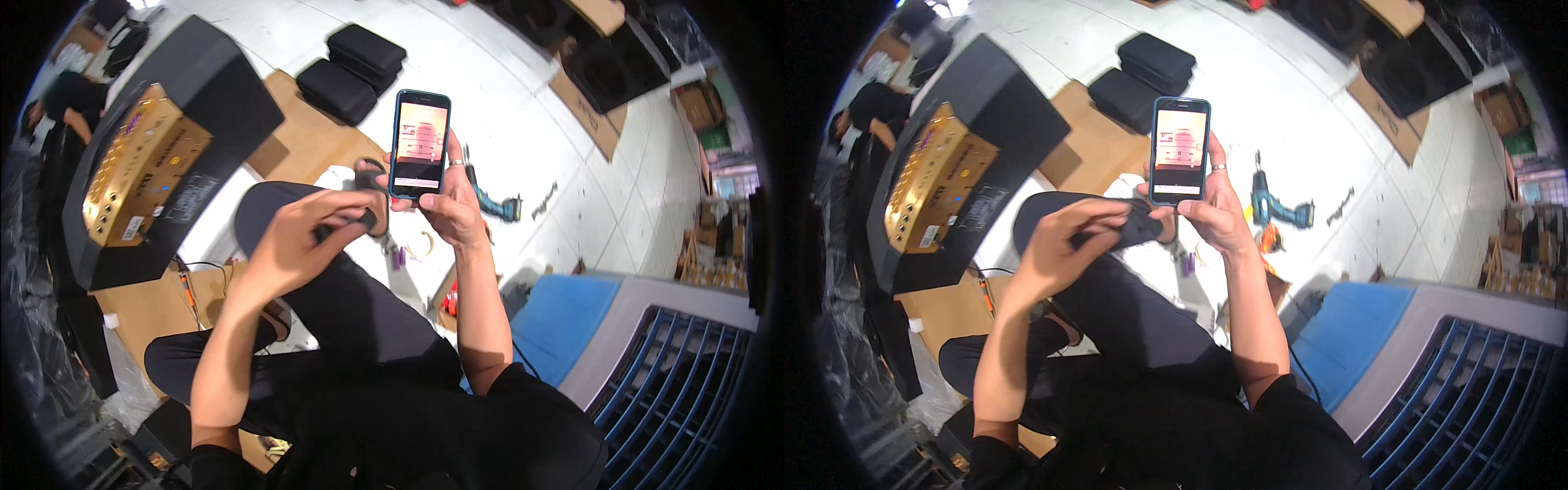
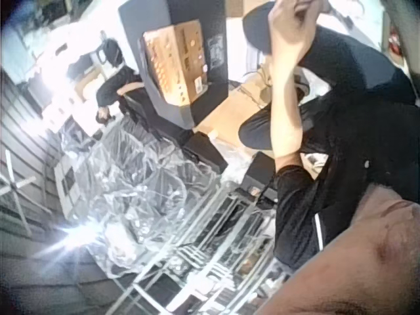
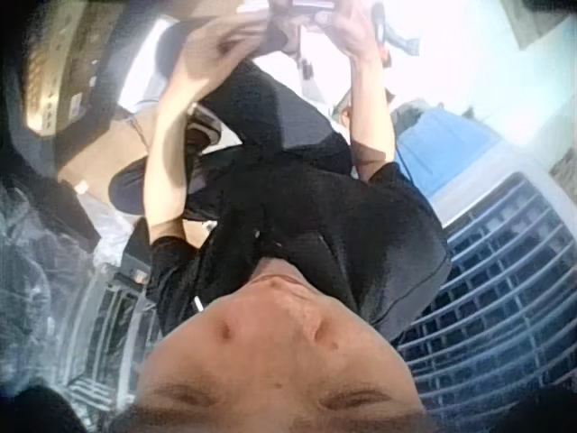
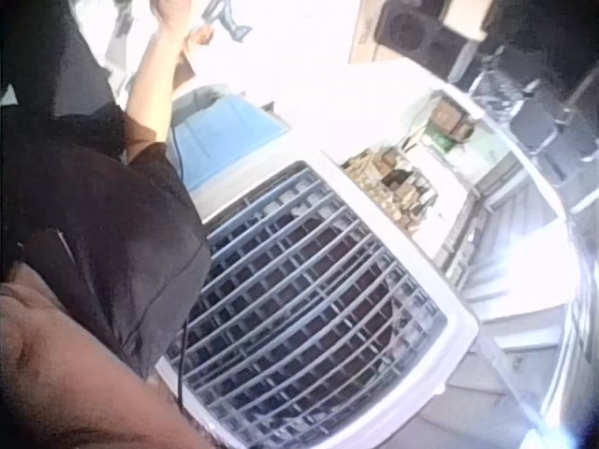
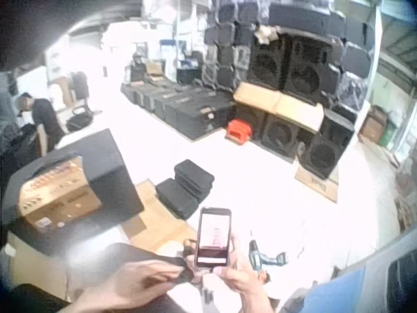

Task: The person sits on the floor and adjusts knobs on a gold karaoke amplifier. They connect a smartphone, apply adhesive to a metal plate, and place it on a speaker. Finally, they unbox and test two wireless microphones.

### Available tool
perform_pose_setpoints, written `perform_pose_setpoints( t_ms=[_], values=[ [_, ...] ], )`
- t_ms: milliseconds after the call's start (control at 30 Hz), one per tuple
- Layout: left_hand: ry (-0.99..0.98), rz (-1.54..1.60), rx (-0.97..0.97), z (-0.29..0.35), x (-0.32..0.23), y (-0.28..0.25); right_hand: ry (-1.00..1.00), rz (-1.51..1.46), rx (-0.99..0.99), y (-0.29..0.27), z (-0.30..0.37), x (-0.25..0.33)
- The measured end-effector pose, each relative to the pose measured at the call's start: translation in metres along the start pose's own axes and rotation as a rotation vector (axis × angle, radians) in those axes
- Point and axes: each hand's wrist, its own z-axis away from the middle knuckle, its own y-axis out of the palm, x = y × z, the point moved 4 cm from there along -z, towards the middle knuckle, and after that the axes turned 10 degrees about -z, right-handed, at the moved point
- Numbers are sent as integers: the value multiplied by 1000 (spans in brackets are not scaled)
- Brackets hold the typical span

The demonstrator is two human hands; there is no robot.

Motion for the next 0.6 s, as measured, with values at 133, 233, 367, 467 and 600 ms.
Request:
perform_pose_setpoints(
  t_ms=[133,233,367,467,600],
  values=[
    [-125,172,-316,72,33,-110,-15,71,138,91,-54,-4],
    [-213,4,-398,117,90,-163,21,118,238,168,-97,-23],
    [-458,-230,-408,162,137,-175,139,256,374,249,-134,-65],
    [-250,-570,-351,174,158,-151,224,272,462,281,-141,-105],
    [-347,-448,-80,171,179,-115,381,192,438,277,-144,-156]
  ],
)
